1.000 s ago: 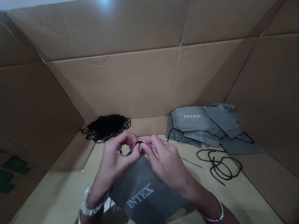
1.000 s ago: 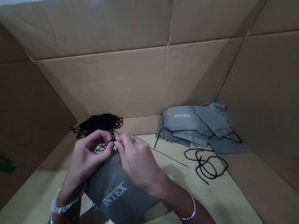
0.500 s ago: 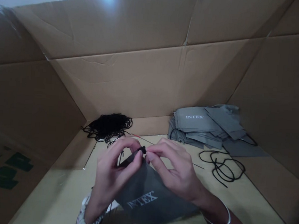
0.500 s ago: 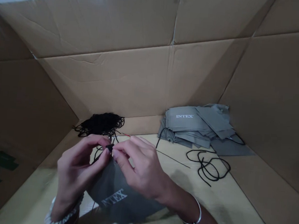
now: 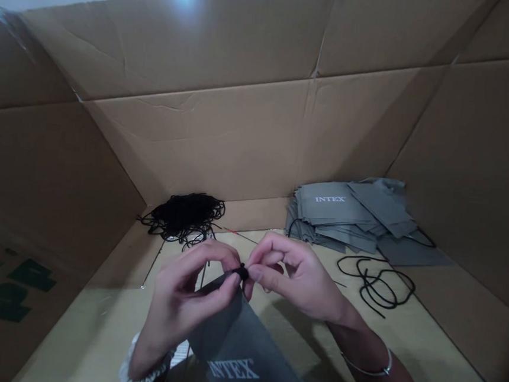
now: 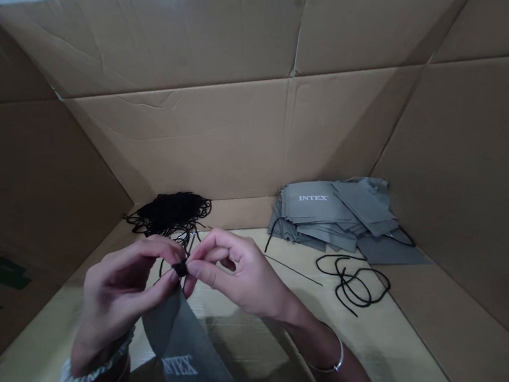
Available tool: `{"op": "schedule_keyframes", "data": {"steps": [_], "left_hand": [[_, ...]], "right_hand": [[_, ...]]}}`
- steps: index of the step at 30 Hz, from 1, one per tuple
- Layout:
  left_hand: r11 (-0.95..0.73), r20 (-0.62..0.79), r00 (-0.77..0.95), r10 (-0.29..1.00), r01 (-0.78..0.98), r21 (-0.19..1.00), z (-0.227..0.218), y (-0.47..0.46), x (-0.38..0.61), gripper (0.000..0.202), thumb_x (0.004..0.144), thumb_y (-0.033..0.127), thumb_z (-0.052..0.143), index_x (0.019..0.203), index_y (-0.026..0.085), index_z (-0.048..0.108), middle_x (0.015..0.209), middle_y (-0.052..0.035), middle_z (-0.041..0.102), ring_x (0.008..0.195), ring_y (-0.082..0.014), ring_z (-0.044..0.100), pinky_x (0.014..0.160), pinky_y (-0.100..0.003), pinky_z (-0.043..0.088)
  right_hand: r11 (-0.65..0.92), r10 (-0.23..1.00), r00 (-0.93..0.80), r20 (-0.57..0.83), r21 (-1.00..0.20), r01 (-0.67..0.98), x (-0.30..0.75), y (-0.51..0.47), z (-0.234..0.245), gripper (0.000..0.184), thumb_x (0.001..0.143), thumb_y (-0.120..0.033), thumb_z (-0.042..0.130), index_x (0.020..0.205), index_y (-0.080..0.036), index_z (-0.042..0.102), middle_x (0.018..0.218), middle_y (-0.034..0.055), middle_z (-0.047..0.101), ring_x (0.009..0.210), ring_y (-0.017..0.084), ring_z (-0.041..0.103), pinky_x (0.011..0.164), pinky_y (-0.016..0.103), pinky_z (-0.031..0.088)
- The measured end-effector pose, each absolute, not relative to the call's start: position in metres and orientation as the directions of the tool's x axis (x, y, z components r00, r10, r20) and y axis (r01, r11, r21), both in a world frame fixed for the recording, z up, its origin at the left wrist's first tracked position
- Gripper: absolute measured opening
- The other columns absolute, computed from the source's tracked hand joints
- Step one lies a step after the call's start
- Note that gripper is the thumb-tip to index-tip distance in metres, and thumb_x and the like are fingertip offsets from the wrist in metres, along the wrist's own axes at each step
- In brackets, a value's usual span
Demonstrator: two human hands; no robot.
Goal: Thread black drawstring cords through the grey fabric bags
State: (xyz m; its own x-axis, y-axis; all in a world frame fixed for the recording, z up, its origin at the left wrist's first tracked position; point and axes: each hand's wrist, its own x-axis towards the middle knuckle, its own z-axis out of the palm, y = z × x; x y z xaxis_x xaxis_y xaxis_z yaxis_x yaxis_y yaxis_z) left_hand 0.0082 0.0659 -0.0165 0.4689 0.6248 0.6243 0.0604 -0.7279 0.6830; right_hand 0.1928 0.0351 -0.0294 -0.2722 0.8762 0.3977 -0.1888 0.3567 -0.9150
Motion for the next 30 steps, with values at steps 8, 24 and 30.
{"op": "schedule_keyframes", "data": {"steps": [8, 24, 30], "left_hand": [[-0.575, 0.483, 0.503, 0.717, 0.033, 0.817, -0.016, 0.066, 0.008, 0.013, 0.084, 0.008, 0.064, 0.087, 0.020, 0.064, 0.083, -0.0010, 0.065, 0.077, -0.0114, 0.062, 0.069, -0.021, 0.051], [-0.530, 0.447, 0.406, 0.797, 0.116, 0.840, -0.017, 0.069, 0.017, 0.009, 0.080, 0.009, 0.067, 0.082, 0.017, 0.063, 0.079, -0.0004, 0.065, 0.075, -0.0104, 0.061, 0.069, -0.018, 0.051], [-0.615, 0.553, 0.308, 0.774, 0.161, 0.772, -0.021, 0.061, 0.015, 0.012, 0.083, 0.008, 0.063, 0.087, 0.019, 0.060, 0.084, -0.0002, 0.063, 0.076, -0.0107, 0.061, 0.070, -0.019, 0.050]], "right_hand": [[0.506, 0.853, -0.233, 0.467, -0.848, 0.155, 0.202, 0.032, -0.021, 0.011, 0.087, -0.027, 0.069, 0.093, -0.018, 0.070, 0.080, 0.0005, 0.070, 0.068, 0.011, 0.061, 0.061, 0.023, 0.047], [0.643, 0.711, -0.036, 0.702, -0.629, 0.438, 0.184, 0.031, -0.033, 0.009, 0.088, -0.014, 0.061, 0.096, -0.018, 0.065, 0.079, -0.0001, 0.066, 0.064, 0.010, 0.054, 0.060, 0.024, 0.046], [0.760, 0.371, -0.235, 0.898, -0.148, 0.633, 0.176, 0.029, -0.043, 0.030, 0.091, -0.003, 0.050, 0.120, -0.009, 0.055, 0.096, 0.0131, 0.071, 0.077, 0.018, 0.062, 0.066, 0.033, 0.053]]}}
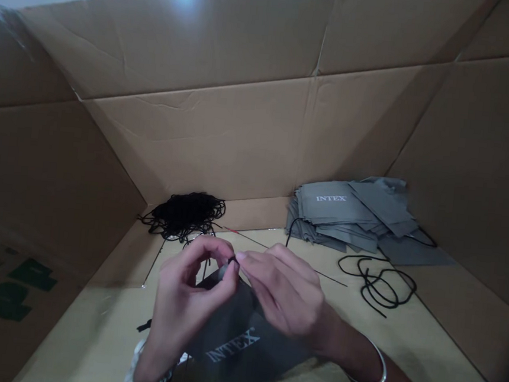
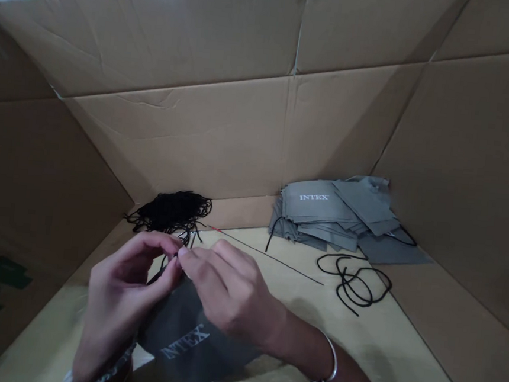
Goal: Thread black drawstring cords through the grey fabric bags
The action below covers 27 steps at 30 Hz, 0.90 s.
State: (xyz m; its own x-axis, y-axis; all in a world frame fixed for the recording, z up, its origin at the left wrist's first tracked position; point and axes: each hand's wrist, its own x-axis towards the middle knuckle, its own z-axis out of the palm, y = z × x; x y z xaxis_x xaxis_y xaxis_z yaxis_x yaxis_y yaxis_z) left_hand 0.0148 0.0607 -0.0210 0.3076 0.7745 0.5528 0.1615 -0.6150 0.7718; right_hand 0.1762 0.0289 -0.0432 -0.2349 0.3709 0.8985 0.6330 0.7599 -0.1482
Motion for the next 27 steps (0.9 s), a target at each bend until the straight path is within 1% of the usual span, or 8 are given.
{"op": "schedule_keyframes", "data": {"steps": [4, 8, 10, 13, 17, 20, 24, 27], "left_hand": [[-0.692, 0.621, 0.334, 0.709, 0.159, 0.704, -0.021, 0.057, 0.011, 0.015, 0.085, 0.007, 0.062, 0.091, 0.020, 0.059, 0.088, -0.0015, 0.063, 0.083, -0.0122, 0.060, 0.072, -0.021, 0.050], [-0.764, 0.690, 0.376, 0.618, 0.080, 0.641, -0.019, 0.054, 0.008, 0.022, 0.084, 0.002, 0.060, 0.094, 0.021, 0.059, 0.088, -0.0014, 0.062, 0.088, -0.0125, 0.059, 0.076, -0.022, 0.050], [-0.769, 0.700, 0.403, 0.590, 0.017, 0.639, -0.017, 0.052, 0.007, 0.024, 0.084, 0.000, 0.060, 0.096, 0.021, 0.059, 0.087, -0.0017, 0.061, 0.088, -0.0132, 0.059, 0.077, -0.023, 0.050], [-0.735, 0.672, 0.456, 0.583, -0.057, 0.676, -0.016, 0.052, 0.006, 0.025, 0.083, 0.000, 0.060, 0.097, 0.021, 0.060, 0.085, -0.0022, 0.061, 0.085, -0.0141, 0.059, 0.074, -0.024, 0.052], [-0.658, 0.608, 0.515, 0.604, -0.107, 0.745, -0.016, 0.052, 0.007, 0.023, 0.085, 0.002, 0.059, 0.097, 0.022, 0.060, 0.086, -0.0027, 0.062, 0.081, -0.0136, 0.060, 0.067, -0.022, 0.053], [-0.632, 0.578, 0.525, 0.625, -0.094, 0.769, -0.016, 0.053, 0.008, 0.021, 0.086, 0.004, 0.060, 0.095, 0.023, 0.061, 0.086, -0.0017, 0.063, 0.081, -0.0122, 0.060, 0.069, -0.020, 0.053], [-0.623, 0.559, 0.498, 0.663, -0.048, 0.781, -0.016, 0.053, 0.010, 0.018, 0.086, 0.007, 0.062, 0.092, 0.024, 0.062, 0.086, -0.0004, 0.063, 0.084, -0.0103, 0.060, 0.074, -0.016, 0.052], [-0.570, 0.511, 0.510, 0.692, -0.048, 0.820, -0.015, 0.053, 0.012, 0.015, 0.087, 0.010, 0.061, 0.092, 0.024, 0.063, 0.085, -0.0002, 0.063, 0.082, -0.0099, 0.060, 0.073, -0.015, 0.052]], "right_hand": [[0.770, 0.367, -0.171, 0.914, -0.196, 0.607, 0.175, 0.026, -0.045, 0.037, 0.088, -0.003, 0.057, 0.124, -0.014, 0.054, 0.097, 0.0100, 0.072, 0.080, 0.018, 0.063, 0.067, 0.032, 0.055], [0.865, 0.370, -0.104, 0.923, -0.301, 0.402, 0.177, 0.021, -0.034, 0.025, 0.086, -0.003, 0.062, 0.109, -0.015, 0.061, 0.087, 0.0069, 0.073, 0.075, 0.015, 0.063, 0.065, 0.028, 0.054], [0.866, 0.454, -0.070, 0.888, -0.421, 0.269, 0.180, 0.020, -0.029, 0.013, 0.088, -0.008, 0.063, 0.099, -0.016, 0.065, 0.081, 0.0047, 0.072, 0.069, 0.013, 0.061, 0.061, 0.027, 0.052], [0.754, 0.656, -0.086, 0.750, -0.649, 0.102, 0.186, 0.019, -0.027, 0.001, 0.090, -0.018, 0.065, 0.091, -0.018, 0.065, 0.074, 0.0005, 0.068, 0.064, 0.011, 0.060, 0.057, 0.024, 0.048], [0.631, 0.763, -0.187, 0.619, -0.776, 0.006, 0.193, 0.021, -0.027, 0.011, 0.090, -0.025, 0.065, 0.099, -0.018, 0.064, 0.079, 0.0014, 0.069, 0.069, 0.011, 0.066, 0.062, 0.025, 0.051], [0.680, 0.728, -0.196, 0.657, -0.729, 0.078, 0.197, 0.022, -0.026, 0.013, 0.088, -0.023, 0.069, 0.099, -0.018, 0.068, 0.080, 0.0014, 0.070, 0.067, 0.011, 0.063, 0.060, 0.025, 0.050], [0.827, 0.555, -0.187, 0.811, -0.514, 0.228, 0.199, 0.021, -0.021, 0.010, 0.087, -0.014, 0.068, 0.098, -0.017, 0.068, 0.080, 0.0012, 0.071, 0.068, 0.011, 0.059, 0.067, 0.028, 0.049], [0.839, 0.504, -0.228, 0.833, -0.410, 0.357, 0.201, 0.016, -0.019, 0.013, 0.089, -0.012, 0.064, 0.101, -0.017, 0.066, 0.084, 0.0021, 0.070, 0.072, 0.013, 0.057, 0.070, 0.031, 0.047]]}}
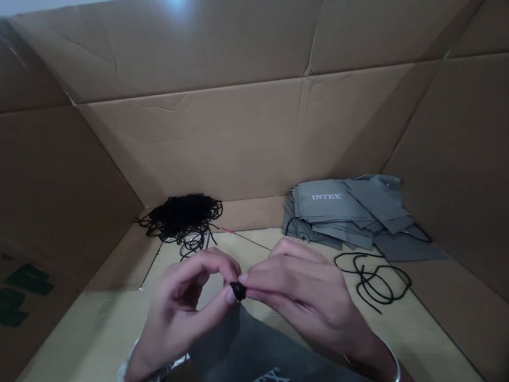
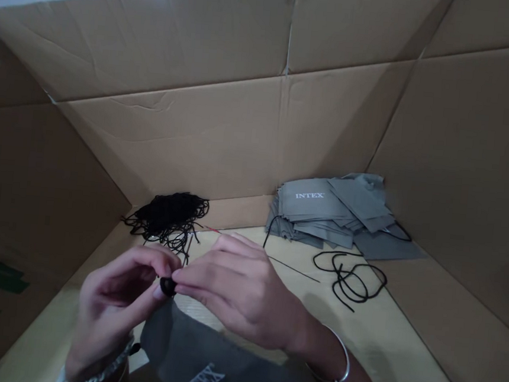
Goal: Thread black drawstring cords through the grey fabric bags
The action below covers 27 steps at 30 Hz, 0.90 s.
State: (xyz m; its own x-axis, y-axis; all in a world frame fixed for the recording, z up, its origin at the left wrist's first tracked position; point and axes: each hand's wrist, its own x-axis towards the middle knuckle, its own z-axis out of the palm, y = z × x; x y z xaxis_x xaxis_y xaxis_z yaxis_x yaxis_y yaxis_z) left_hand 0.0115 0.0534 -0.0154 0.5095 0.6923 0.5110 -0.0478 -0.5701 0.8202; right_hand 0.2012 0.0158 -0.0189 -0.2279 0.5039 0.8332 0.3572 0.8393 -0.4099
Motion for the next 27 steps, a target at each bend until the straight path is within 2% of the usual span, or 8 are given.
{"op": "schedule_keyframes", "data": {"steps": [3, 6, 11, 14, 17, 21, 24, 27], "left_hand": [[-0.495, 0.455, 0.527, 0.718, -0.074, 0.866, -0.015, 0.053, 0.013, 0.012, 0.088, 0.013, 0.062, 0.090, 0.024, 0.064, 0.083, -0.0001, 0.063, 0.080, -0.0099, 0.060, 0.070, -0.015, 0.051], [-0.430, 0.415, 0.533, 0.737, -0.104, 0.897, -0.015, 0.054, 0.013, 0.008, 0.088, 0.016, 0.064, 0.089, 0.025, 0.065, 0.083, 0.0000, 0.063, 0.077, -0.0093, 0.059, 0.066, -0.014, 0.049], [-0.342, 0.360, 0.536, 0.763, -0.137, 0.929, -0.019, 0.056, 0.013, 0.004, 0.088, 0.019, 0.066, 0.088, 0.023, 0.066, 0.080, 0.0007, 0.061, 0.070, -0.0073, 0.055, 0.061, -0.012, 0.046], [-0.263, 0.325, 0.560, 0.762, -0.191, 0.946, -0.020, 0.057, 0.013, 0.004, 0.089, 0.018, 0.065, 0.089, 0.022, 0.064, 0.080, 0.0011, 0.061, 0.071, -0.0065, 0.057, 0.062, -0.012, 0.046], [-0.160, 0.283, 0.610, 0.740, -0.248, 0.955, -0.020, 0.058, 0.015, 0.004, 0.092, 0.018, 0.060, 0.091, 0.022, 0.062, 0.081, 0.0009, 0.064, 0.074, -0.0090, 0.064, 0.067, -0.016, 0.048], [-0.123, 0.245, 0.597, 0.764, -0.239, 0.963, -0.019, 0.059, 0.017, 0.003, 0.092, 0.020, 0.060, 0.091, 0.021, 0.061, 0.083, 0.0008, 0.064, 0.077, -0.0095, 0.063, 0.068, -0.015, 0.048], [-0.119, 0.199, 0.558, 0.806, -0.176, 0.977, -0.019, 0.059, 0.017, 0.002, 0.090, 0.022, 0.065, 0.088, 0.021, 0.063, 0.080, 0.0020, 0.060, 0.072, -0.0056, 0.056, 0.065, -0.010, 0.044], [-0.109, 0.170, 0.539, 0.825, -0.143, 0.984, -0.018, 0.060, 0.018, 0.006, 0.088, 0.025, 0.067, 0.087, 0.020, 0.064, 0.076, 0.0027, 0.057, 0.069, -0.0045, 0.051, 0.062, -0.009, 0.041]], "right_hand": [[0.819, 0.500, -0.253, 0.828, -0.357, 0.449, 0.202, 0.013, -0.019, 0.010, 0.091, -0.012, 0.061, 0.100, -0.016, 0.063, 0.080, 0.0022, 0.067, 0.071, 0.014, 0.051, 0.066, 0.031, 0.043], [0.830, 0.499, -0.241, 0.832, -0.380, 0.408, 0.200, 0.017, -0.022, 0.007, 0.091, -0.013, 0.061, 0.097, -0.015, 0.062, 0.077, 0.0015, 0.064, 0.069, 0.013, 0.049, 0.065, 0.030, 0.042], [0.726, 0.688, -0.144, 0.711, -0.672, 0.148, 0.196, 0.026, -0.027, 0.003, 0.085, -0.015, 0.064, 0.085, -0.017, 0.062, 0.070, -0.0020, 0.058, 0.064, 0.011, 0.045, 0.058, 0.024, 0.040], [0.487, 0.838, -0.222, 0.498, -0.867, -0.106, 0.196, 0.028, -0.026, 0.005, 0.089, -0.021, 0.062, 0.087, -0.016, 0.062, 0.068, -0.0018, 0.059, 0.061, 0.010, 0.051, 0.057, 0.023, 0.042], [0.299, 0.875, -0.313, 0.370, -0.920, -0.252, 0.198, 0.029, -0.023, 0.011, 0.092, -0.026, 0.062, 0.090, -0.015, 0.061, 0.070, -0.0002, 0.064, 0.065, 0.010, 0.059, 0.062, 0.023, 0.046], [0.459, 0.871, -0.190, 0.452, -0.888, -0.010, 0.201, 0.027, -0.020, 0.009, 0.088, -0.025, 0.067, 0.089, -0.017, 0.066, 0.074, -0.0002, 0.063, 0.064, 0.010, 0.053, 0.060, 0.023, 0.042], [0.612, 0.791, -0.145, 0.594, -0.766, 0.198, 0.203, 0.025, -0.021, 0.004, 0.087, -0.021, 0.068, 0.090, -0.018, 0.068, 0.076, -0.0009, 0.062, 0.064, 0.010, 0.047, 0.061, 0.024, 0.039], [0.696, 0.713, -0.164, 0.682, -0.662, 0.278, 0.203, 0.024, -0.022, 0.004, 0.089, -0.017, 0.065, 0.092, -0.017, 0.066, 0.075, -0.0006, 0.062, 0.066, 0.010, 0.047, 0.064, 0.025, 0.039]]}}
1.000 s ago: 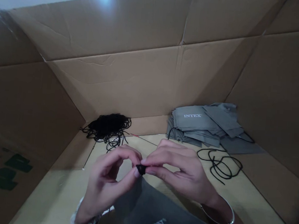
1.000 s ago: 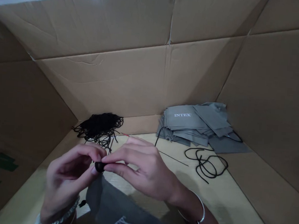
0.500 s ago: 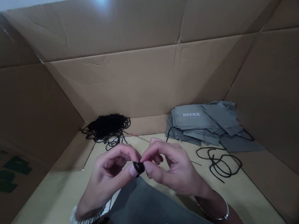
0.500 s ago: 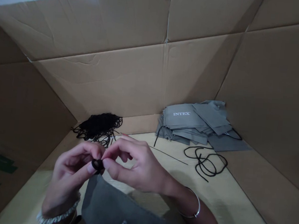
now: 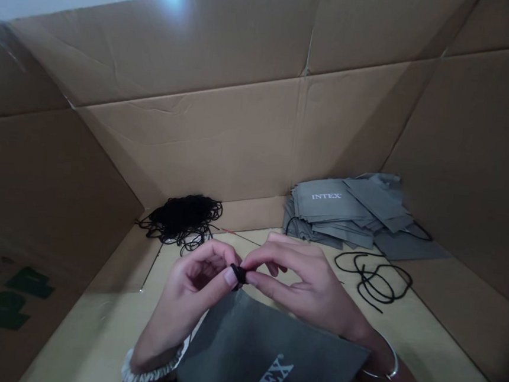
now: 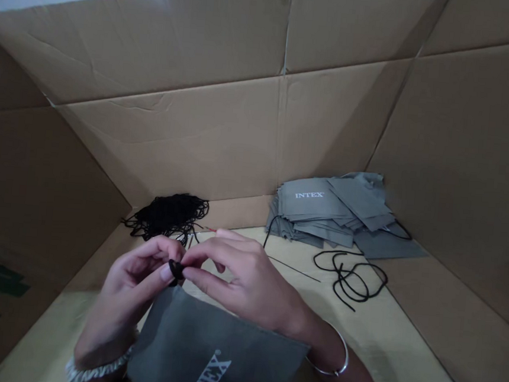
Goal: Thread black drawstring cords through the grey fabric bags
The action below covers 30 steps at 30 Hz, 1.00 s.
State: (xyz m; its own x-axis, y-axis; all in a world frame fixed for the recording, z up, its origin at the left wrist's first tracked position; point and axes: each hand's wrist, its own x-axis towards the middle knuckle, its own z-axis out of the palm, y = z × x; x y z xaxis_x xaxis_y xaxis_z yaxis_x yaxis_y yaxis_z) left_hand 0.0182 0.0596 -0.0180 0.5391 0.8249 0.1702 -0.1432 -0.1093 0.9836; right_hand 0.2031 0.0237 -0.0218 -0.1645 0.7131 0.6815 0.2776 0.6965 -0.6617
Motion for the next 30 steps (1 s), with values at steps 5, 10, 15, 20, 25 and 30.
{"op": "schedule_keyframes", "data": {"steps": [5, 10, 15, 20, 25, 30], "left_hand": [[-0.090, 0.172, 0.572, 0.802, -0.169, 0.982, -0.017, 0.060, 0.021, 0.005, 0.089, 0.023, 0.066, 0.087, 0.020, 0.063, 0.077, 0.0025, 0.063, 0.071, -0.0052, 0.058, 0.064, -0.010, 0.043], [-0.124, 0.193, 0.575, 0.795, -0.158, 0.980, -0.018, 0.062, 0.022, 0.006, 0.090, 0.024, 0.065, 0.088, 0.018, 0.062, 0.075, 0.0009, 0.063, 0.070, -0.0081, 0.061, 0.065, -0.016, 0.046], [-0.121, 0.202, 0.586, 0.785, -0.174, 0.977, -0.018, 0.063, 0.021, 0.004, 0.093, 0.024, 0.061, 0.090, 0.021, 0.060, 0.077, 0.0018, 0.064, 0.072, -0.0094, 0.063, 0.069, -0.018, 0.048], [-0.118, 0.160, 0.531, 0.832, -0.112, 0.987, -0.016, 0.064, 0.018, 0.008, 0.089, 0.027, 0.066, 0.087, 0.020, 0.061, 0.080, 0.0029, 0.058, 0.073, -0.0063, 0.054, 0.065, -0.013, 0.043], [-0.083, 0.099, 0.528, 0.844, -0.053, 0.995, -0.013, 0.064, 0.020, 0.014, 0.088, 0.030, 0.068, 0.086, 0.018, 0.060, 0.078, 0.0022, 0.058, 0.072, -0.0068, 0.051, 0.063, -0.013, 0.041], [-0.074, 0.093, 0.564, 0.821, -0.058, 0.996, -0.013, 0.069, 0.020, 0.013, 0.089, 0.029, 0.067, 0.088, 0.018, 0.059, 0.078, 0.0012, 0.062, 0.074, -0.0089, 0.057, 0.067, -0.016, 0.044]], "right_hand": [[0.460, 0.879, -0.156, 0.450, -0.887, 0.038, 0.199, 0.027, -0.025, 0.001, 0.087, -0.017, 0.063, 0.087, -0.017, 0.063, 0.069, -0.0023, 0.058, 0.063, 0.009, 0.048, 0.058, 0.022, 0.038], [0.158, 0.905, -0.306, 0.296, -0.901, -0.405, 0.195, 0.036, -0.028, 0.011, 0.090, -0.023, 0.063, 0.084, -0.016, 0.057, 0.062, -0.0035, 0.059, 0.056, 0.007, 0.051, 0.054, 0.019, 0.036], [0.089, 0.909, -0.343, 0.238, -0.913, -0.398, 0.197, 0.037, -0.027, 0.014, 0.089, -0.027, 0.065, 0.089, -0.016, 0.057, 0.066, -0.0022, 0.061, 0.055, 0.006, 0.047, 0.051, 0.017, 0.034], [0.262, 0.928, -0.245, 0.281, -0.959, -0.105, 0.202, 0.033, -0.026, 0.013, 0.084, -0.024, 0.072, 0.094, -0.020, 0.064, 0.080, -0.0023, 0.061, 0.070, 0.008, 0.053, 0.064, 0.019, 0.042], [0.400, 0.908, -0.199, 0.369, -0.905, 0.147, 0.205, 0.032, -0.026, 0.009, 0.085, -0.023, 0.070, 0.093, -0.021, 0.068, 0.078, -0.0026, 0.062, 0.070, 0.010, 0.052, 0.064, 0.021, 0.041], [0.314, 0.914, -0.294, 0.278, -0.945, 0.085, 0.205, 0.033, -0.023, 0.010, 0.093, -0.029, 0.061, 0.095, -0.020, 0.061, 0.084, -0.0016, 0.062, 0.075, 0.010, 0.054, 0.067, 0.021, 0.041]]}}
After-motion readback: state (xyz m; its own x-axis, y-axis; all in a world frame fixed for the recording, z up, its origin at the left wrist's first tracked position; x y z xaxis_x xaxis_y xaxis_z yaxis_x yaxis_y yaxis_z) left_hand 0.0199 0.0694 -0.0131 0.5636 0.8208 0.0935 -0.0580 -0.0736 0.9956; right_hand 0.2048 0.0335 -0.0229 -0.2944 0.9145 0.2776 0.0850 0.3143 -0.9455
